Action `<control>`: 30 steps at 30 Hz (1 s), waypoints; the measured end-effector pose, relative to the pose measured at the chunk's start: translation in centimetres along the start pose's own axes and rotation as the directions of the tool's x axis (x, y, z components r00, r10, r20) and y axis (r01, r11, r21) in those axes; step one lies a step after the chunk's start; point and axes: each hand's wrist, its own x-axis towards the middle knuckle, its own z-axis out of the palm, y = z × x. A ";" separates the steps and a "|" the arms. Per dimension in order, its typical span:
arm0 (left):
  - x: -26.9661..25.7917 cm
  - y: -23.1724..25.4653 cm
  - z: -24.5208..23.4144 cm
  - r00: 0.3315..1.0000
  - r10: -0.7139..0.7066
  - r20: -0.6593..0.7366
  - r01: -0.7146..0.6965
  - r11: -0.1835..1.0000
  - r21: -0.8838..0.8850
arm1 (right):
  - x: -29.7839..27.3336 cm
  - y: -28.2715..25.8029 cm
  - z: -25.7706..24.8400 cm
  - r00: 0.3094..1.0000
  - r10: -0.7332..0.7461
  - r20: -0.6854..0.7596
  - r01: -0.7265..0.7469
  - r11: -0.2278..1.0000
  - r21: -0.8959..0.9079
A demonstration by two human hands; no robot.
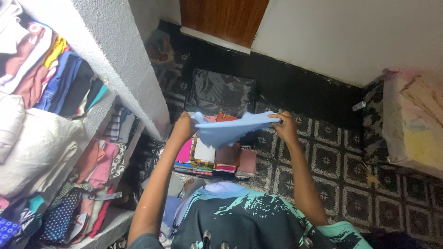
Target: The person sits on the floor and folds several pieces of clothing one by one, including a pink cloth, a black garment, a light blue cloth, a blue sweatshirt, and a cream-colored cloth. Each item is unfolded, folded neatly, and placed on a growing stack.
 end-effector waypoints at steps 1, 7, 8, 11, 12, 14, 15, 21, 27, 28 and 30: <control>0.1 0.6 -1.1 0.996 0.071 -0.049 -0.071 0.997 0.015 | 0.2 -0.5 -0.5 0.998 -0.060 -0.013 0.059 0.997 -0.054; 0.9 5.1 -7.6 0.950 0.143 -0.276 -0.202 0.960 -0.196 | 1.9 -3.0 -3.6 0.989 0.116 -0.094 -0.094 0.973 0.211; 1.1 5.5 -8.1 0.966 0.043 -0.253 -0.132 0.928 -0.349 | 2.0 -3.1 -3.9 0.973 0.226 -0.042 -0.199 0.919 0.340; 2.0 7.1 -7.8 0.964 -0.241 -0.111 0.045 0.561 -0.826 | 2.8 -3.8 -3.6 0.970 0.243 0.001 -0.140 0.557 0.818; 2.2 7.7 -7.4 0.937 -0.285 -0.204 -0.006 0.569 -0.822 | 2.7 -4.3 -3.5 0.964 0.265 -0.011 -0.125 0.489 0.863; 2.4 9.1 -6.4 0.849 -0.365 -0.382 -0.106 0.592 -0.799 | 2.3 -5.8 -2.5 0.950 0.311 -0.026 -0.086 0.343 0.935; 2.5 9.8 -6.0 0.814 -0.414 -0.408 -0.103 0.587 -0.803 | 2.5 -6.6 -1.9 0.932 0.357 -0.058 -0.055 0.298 0.953; 1.0 15.1 -6.9 0.678 -0.426 -0.600 -0.224 0.657 -0.720 | 2.3 -8.8 -0.2 0.795 0.477 -0.375 0.207 0.368 0.907; -3.1 20.2 -8.0 0.506 -0.134 -0.852 -0.466 0.788 -0.401 | -0.5 -11.0 -0.4 0.553 0.399 -0.732 0.533 0.505 0.679; -3.6 20.6 -8.0 0.428 -0.067 -0.901 -0.538 0.782 -0.314 | -1.0 -11.1 -1.0 0.473 0.408 -0.781 0.597 0.503 0.625; -3.5 21.5 -8.1 0.384 0.092 -0.919 -0.624 0.759 -0.185 | -1.8 -11.0 -2.0 0.365 0.405 -0.838 0.675 0.505 0.538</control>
